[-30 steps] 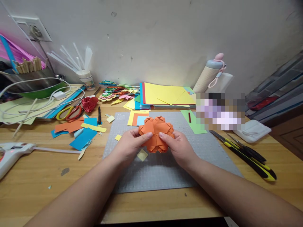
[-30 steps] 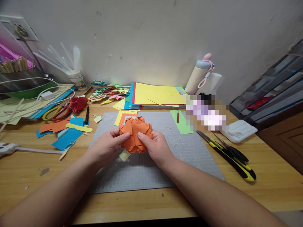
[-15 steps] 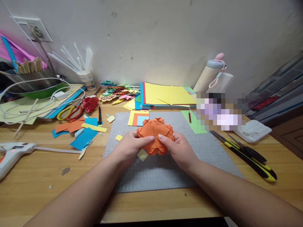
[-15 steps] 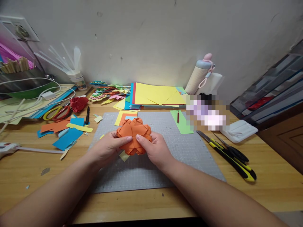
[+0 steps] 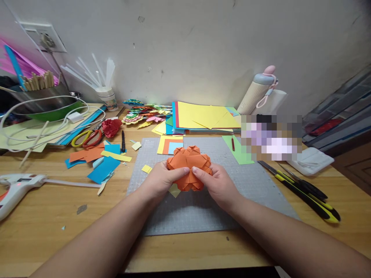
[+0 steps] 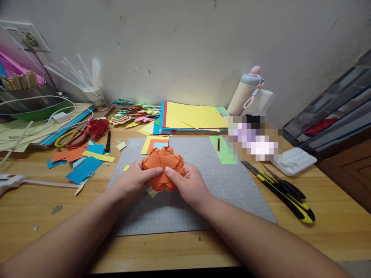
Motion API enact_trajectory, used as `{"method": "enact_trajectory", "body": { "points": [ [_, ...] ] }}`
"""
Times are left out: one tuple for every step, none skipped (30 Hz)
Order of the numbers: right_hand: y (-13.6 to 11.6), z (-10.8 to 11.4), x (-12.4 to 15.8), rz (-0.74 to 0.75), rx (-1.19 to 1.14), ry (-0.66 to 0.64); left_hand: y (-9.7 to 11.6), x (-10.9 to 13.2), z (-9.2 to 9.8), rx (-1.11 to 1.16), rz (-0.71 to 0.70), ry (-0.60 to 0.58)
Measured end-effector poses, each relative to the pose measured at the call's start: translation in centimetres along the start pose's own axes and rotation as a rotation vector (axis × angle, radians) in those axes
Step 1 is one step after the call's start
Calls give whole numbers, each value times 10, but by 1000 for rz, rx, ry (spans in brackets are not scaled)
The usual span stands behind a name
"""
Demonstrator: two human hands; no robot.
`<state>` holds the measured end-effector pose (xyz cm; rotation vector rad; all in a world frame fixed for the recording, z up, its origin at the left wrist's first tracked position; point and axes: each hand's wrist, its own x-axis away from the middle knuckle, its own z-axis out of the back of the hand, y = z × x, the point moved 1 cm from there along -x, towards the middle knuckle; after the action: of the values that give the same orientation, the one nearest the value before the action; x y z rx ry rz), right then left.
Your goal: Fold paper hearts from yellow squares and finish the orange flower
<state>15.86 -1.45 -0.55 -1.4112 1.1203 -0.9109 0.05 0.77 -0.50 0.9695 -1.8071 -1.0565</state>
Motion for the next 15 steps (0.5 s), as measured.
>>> {"method": "enact_trajectory", "body": {
  "points": [
    [-1,0,0,2,-2,-11,0,0,0,4,-4,17],
    [-1,0,0,6,-4,-27,1,1,-1,10,-4,28],
    [-2,1,0,6,-5,-49,2,1,-1,15,-4,33],
    [-2,1,0,-3,-9,-74,2,1,-1,14,-7,31],
    [-2,3,-1,-19,-16,-97,3,1,-1,5,-7,29],
    [-3,4,-2,-39,-25,-110,4,1,-1,-14,-7,33],
    [-2,5,-3,-60,-35,-115,5,1,0,-40,-5,36],
    [-2,6,-4,-79,-42,-113,5,1,0,-65,-4,42],
    [-2,8,-5,-92,-44,-108,6,1,0,-92,0,51],
    [-1,9,-6,-101,-40,-102,6,1,0,-119,3,61],
    [0,9,-6,-108,-35,-99,7,1,0,-146,5,69],
    [1,10,-7,-118,-30,-98,7,1,0,-171,6,73],
    [2,10,-7,-129,-28,-95,8,1,0,-192,7,74],
    [2,11,-8,-142,-27,-90,9,2,-1,-206,11,72],
    [3,11,-8,-157,-29,-84,10,2,-1,-213,19,66]
  ]
}}
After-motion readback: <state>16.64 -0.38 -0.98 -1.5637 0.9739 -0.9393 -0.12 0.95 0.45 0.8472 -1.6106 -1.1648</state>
